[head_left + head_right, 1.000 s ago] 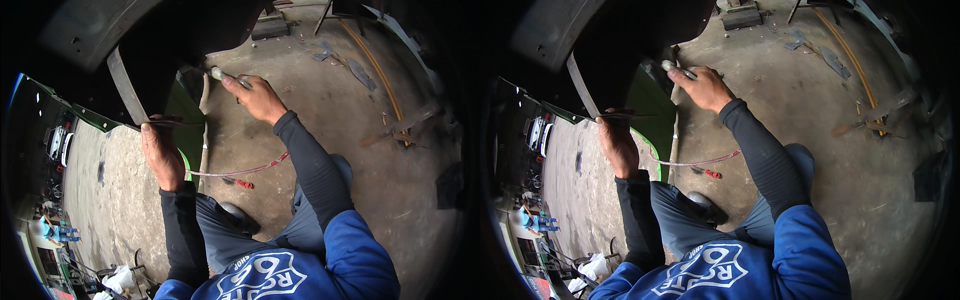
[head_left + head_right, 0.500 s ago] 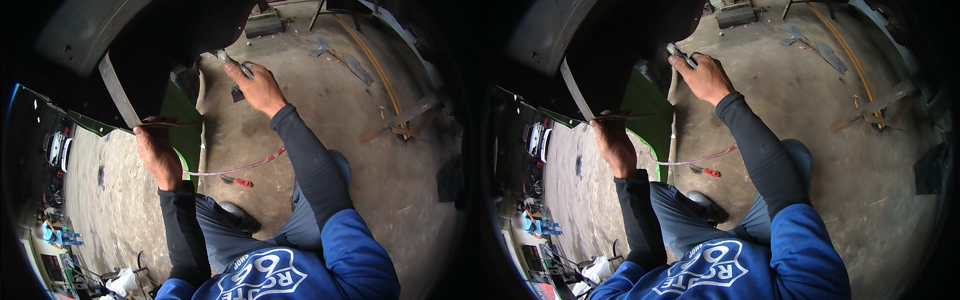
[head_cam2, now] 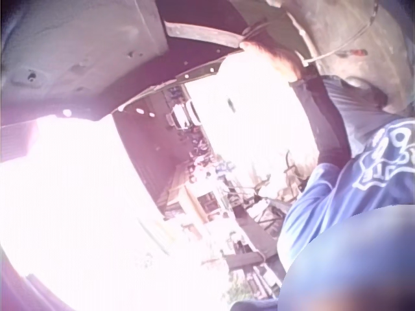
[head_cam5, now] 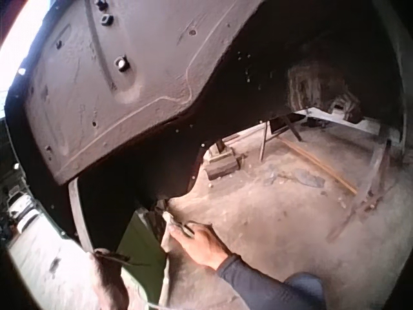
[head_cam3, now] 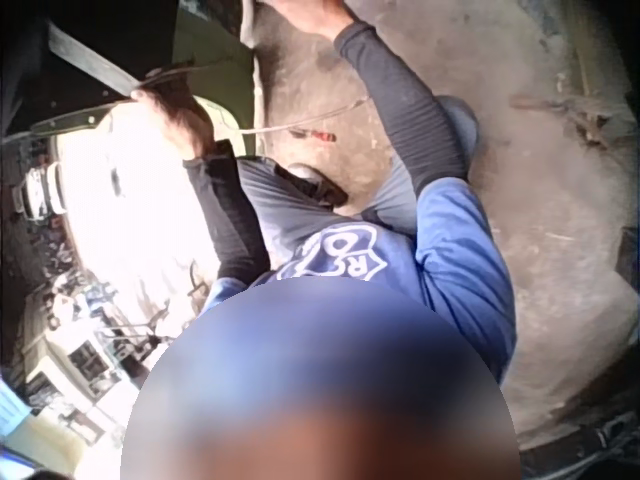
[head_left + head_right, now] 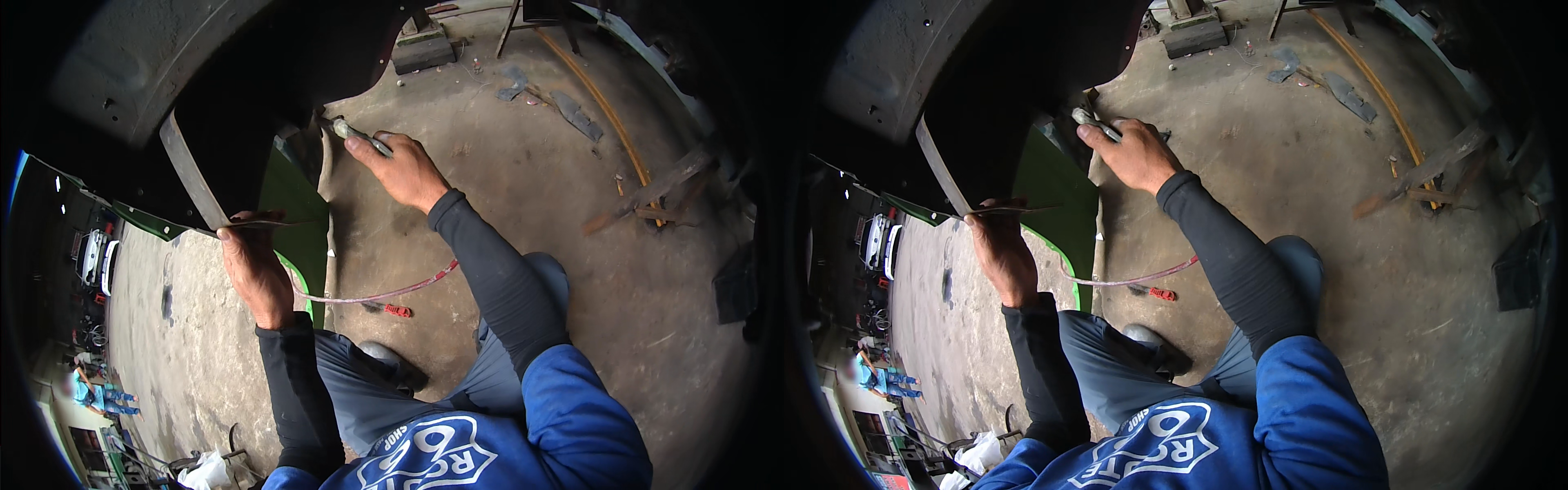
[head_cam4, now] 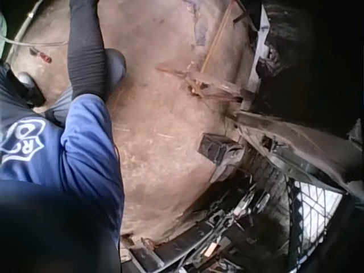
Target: The person sprays a green car bumper with a spray gun, covering the edges and inner surfaces. They then adjust the head-mounted camera strap and continue spraying the bumper from different angles.
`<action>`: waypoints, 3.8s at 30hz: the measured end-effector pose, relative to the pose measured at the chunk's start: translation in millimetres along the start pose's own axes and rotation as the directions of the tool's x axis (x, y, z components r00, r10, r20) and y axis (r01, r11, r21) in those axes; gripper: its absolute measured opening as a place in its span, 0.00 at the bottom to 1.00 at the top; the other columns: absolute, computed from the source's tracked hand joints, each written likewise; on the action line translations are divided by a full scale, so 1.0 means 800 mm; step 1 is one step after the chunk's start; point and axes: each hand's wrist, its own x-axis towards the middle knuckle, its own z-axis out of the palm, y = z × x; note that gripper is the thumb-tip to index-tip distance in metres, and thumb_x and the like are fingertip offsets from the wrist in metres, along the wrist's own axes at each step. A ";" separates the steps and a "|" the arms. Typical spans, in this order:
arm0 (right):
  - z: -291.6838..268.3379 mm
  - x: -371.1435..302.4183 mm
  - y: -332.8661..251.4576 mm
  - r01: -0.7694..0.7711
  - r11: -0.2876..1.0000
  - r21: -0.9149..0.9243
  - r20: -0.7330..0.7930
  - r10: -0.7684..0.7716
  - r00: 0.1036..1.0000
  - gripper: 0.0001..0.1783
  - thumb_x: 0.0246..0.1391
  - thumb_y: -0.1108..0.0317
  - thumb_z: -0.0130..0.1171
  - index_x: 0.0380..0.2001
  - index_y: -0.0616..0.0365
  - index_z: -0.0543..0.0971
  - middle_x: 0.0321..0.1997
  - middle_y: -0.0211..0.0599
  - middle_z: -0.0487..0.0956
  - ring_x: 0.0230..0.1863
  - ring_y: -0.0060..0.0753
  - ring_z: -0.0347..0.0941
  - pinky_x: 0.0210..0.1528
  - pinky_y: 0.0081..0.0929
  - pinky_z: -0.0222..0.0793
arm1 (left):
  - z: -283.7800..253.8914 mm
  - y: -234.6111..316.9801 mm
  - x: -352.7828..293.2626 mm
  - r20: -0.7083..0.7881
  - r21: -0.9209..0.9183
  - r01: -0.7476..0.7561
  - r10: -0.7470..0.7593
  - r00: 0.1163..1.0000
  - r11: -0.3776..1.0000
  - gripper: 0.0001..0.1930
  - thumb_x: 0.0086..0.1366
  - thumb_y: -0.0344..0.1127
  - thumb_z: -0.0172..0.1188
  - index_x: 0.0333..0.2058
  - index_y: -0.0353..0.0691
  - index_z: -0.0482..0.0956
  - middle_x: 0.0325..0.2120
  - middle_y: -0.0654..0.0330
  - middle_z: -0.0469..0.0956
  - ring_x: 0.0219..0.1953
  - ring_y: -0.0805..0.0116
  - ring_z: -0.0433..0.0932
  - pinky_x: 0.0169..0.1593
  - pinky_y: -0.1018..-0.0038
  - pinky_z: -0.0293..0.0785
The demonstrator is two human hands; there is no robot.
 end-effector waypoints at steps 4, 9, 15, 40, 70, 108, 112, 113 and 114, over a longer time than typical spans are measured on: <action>-0.022 0.005 -0.006 0.123 0.990 0.067 -0.124 -0.114 0.986 0.32 0.61 0.39 0.53 0.23 0.62 0.74 0.19 0.34 0.69 0.25 0.30 0.67 0.32 0.33 0.66 | -0.001 -0.001 0.002 0.028 0.005 -0.013 0.013 1.000 1.000 0.27 0.73 0.57 0.45 0.45 0.34 0.73 0.37 0.47 0.80 0.44 0.58 0.79 0.53 0.65 0.70; -0.102 0.012 -0.012 0.274 0.923 0.271 -0.478 -0.118 0.870 0.31 0.60 0.35 0.52 0.26 0.55 0.72 0.15 0.22 0.63 0.15 0.13 0.59 0.17 0.18 0.57 | -0.001 0.001 0.002 0.069 -0.018 0.003 -0.002 0.998 1.000 0.26 0.73 0.57 0.45 0.46 0.35 0.74 0.39 0.51 0.79 0.46 0.58 0.78 0.56 0.63 0.68; -0.157 -0.002 0.002 0.423 0.831 0.361 -0.628 -0.119 0.769 0.34 0.60 0.33 0.50 0.28 0.58 0.72 0.15 0.23 0.64 0.14 0.15 0.59 0.15 0.17 0.55 | 0.000 -0.002 -0.001 0.006 -0.052 0.003 -0.003 1.000 0.999 0.26 0.73 0.56 0.45 0.45 0.35 0.74 0.38 0.48 0.80 0.44 0.59 0.78 0.54 0.65 0.69; -0.062 0.004 0.010 0.063 0.995 0.084 -0.222 -0.043 0.974 0.35 0.59 0.35 0.53 0.23 0.63 0.74 0.19 0.41 0.72 0.24 0.38 0.69 0.33 0.37 0.67 | 0.001 -0.001 0.002 0.034 -0.051 -0.015 0.016 0.999 0.999 0.25 0.73 0.55 0.46 0.45 0.34 0.74 0.38 0.48 0.80 0.44 0.59 0.79 0.53 0.66 0.70; 0.017 -0.023 0.025 0.004 1.000 -0.005 0.306 -0.002 0.952 0.38 0.52 0.30 0.55 0.32 0.60 0.84 0.28 0.46 0.81 0.35 0.40 0.77 0.45 0.36 0.70 | -0.022 -0.022 -0.008 0.088 0.182 0.123 -0.141 0.986 0.976 0.31 0.75 0.56 0.39 0.52 0.30 0.73 0.48 0.47 0.78 0.54 0.56 0.76 0.62 0.62 0.66; -0.030 -0.021 0.054 -0.280 0.959 0.035 0.387 0.245 0.889 0.40 0.50 0.26 0.55 0.14 0.58 0.71 0.11 0.31 0.67 0.10 0.25 0.64 0.13 0.30 0.58 | -0.198 -0.236 -0.037 0.311 0.638 0.431 -0.726 0.614 0.638 0.10 0.69 0.37 0.56 0.35 0.35 0.75 0.25 0.58 0.79 0.26 0.68 0.81 0.31 0.71 0.78; -0.117 -0.031 0.025 0.221 0.959 0.175 -0.384 -0.140 0.913 0.30 0.60 0.35 0.51 0.23 0.52 0.72 0.13 0.23 0.65 0.17 0.16 0.66 0.14 0.20 0.60 | -0.185 -0.241 -0.031 0.281 0.723 0.437 -0.806 0.522 0.535 0.10 0.69 0.37 0.55 0.35 0.35 0.75 0.26 0.56 0.79 0.24 0.67 0.81 0.27 0.74 0.75; -0.144 -0.041 0.016 0.343 0.906 0.249 -0.515 -0.176 0.839 0.29 0.62 0.36 0.49 0.25 0.51 0.73 0.13 0.21 0.65 0.17 0.15 0.66 0.14 0.18 0.60 | -0.179 -0.238 -0.031 0.299 0.742 0.417 -0.816 0.494 0.525 0.10 0.68 0.37 0.55 0.37 0.34 0.75 0.27 0.57 0.79 0.25 0.66 0.81 0.26 0.74 0.73; -0.166 -0.050 0.008 0.461 0.840 0.285 -0.648 -0.186 0.738 0.28 0.63 0.36 0.46 0.28 0.51 0.73 0.13 0.20 0.64 0.15 0.15 0.64 0.14 0.17 0.61 | -0.173 -0.235 -0.031 0.283 0.769 0.422 -0.847 0.450 0.481 0.11 0.67 0.37 0.56 0.39 0.34 0.75 0.29 0.58 0.80 0.27 0.66 0.82 0.28 0.73 0.73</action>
